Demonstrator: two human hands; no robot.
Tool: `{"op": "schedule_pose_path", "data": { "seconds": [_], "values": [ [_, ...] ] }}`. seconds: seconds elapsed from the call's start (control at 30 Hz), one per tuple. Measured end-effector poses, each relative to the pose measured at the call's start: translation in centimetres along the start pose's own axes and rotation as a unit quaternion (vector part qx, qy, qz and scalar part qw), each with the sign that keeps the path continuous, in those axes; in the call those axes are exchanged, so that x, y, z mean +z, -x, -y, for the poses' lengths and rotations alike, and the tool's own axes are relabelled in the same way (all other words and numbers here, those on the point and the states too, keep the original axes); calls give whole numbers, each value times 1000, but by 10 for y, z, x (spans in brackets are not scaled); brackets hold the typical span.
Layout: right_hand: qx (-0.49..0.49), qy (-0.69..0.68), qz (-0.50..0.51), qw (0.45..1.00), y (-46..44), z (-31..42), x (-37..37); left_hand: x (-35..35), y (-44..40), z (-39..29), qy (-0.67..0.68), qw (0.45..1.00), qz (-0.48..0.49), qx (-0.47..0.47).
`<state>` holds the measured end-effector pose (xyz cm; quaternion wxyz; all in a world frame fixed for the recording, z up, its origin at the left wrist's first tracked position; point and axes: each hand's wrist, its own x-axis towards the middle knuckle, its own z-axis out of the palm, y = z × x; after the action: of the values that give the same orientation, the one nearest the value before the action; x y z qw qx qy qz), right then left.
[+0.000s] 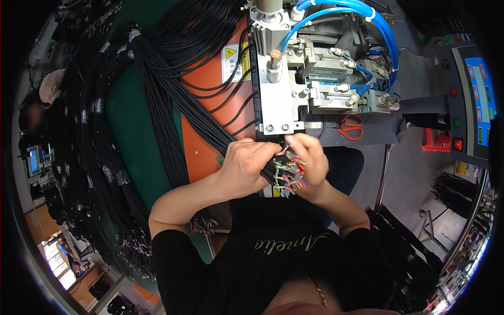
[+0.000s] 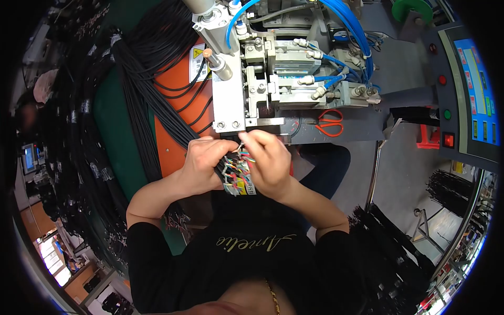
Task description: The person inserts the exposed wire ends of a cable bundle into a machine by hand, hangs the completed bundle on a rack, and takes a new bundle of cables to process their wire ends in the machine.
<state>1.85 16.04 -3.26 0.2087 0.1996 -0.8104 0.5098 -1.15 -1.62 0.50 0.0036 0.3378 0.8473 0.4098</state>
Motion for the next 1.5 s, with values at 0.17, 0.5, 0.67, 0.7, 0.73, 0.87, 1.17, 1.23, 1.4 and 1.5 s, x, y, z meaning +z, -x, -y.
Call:
{"op": "schedule_pose_path", "data": {
  "seconds": [0.17,0.5,0.67,0.7,0.73,0.87,1.17,1.23,1.4,1.5],
  "values": [
    [86,-97,46,991,-2,-1,-9,-2,0,2,7,1000,2,7],
    [363,-570,134,725,-14,-16,-23,-19,-8,14,185,978,90,-34],
    [358,-515,141,766,-14,-18,-20,-28,-12,16,297,938,154,-96],
    [357,-515,142,766,-14,-18,-20,-28,-13,16,296,938,153,-96],
    [336,-496,140,788,-14,-17,-19,-27,-13,17,309,933,158,-98],
    [265,-423,127,857,-16,-14,-20,-28,-12,18,363,899,189,-156],
    [298,-421,144,844,-20,-14,-24,-26,-12,13,284,924,193,-168],
    [271,-385,147,870,-17,-17,-22,-21,-9,10,191,959,169,-126],
    [127,-96,174,972,-25,-8,-28,-6,-1,-1,12,998,56,-22],
    [60,63,171,981,-26,-3,-30,-2,1,-7,-101,993,45,30]
  ]
}}
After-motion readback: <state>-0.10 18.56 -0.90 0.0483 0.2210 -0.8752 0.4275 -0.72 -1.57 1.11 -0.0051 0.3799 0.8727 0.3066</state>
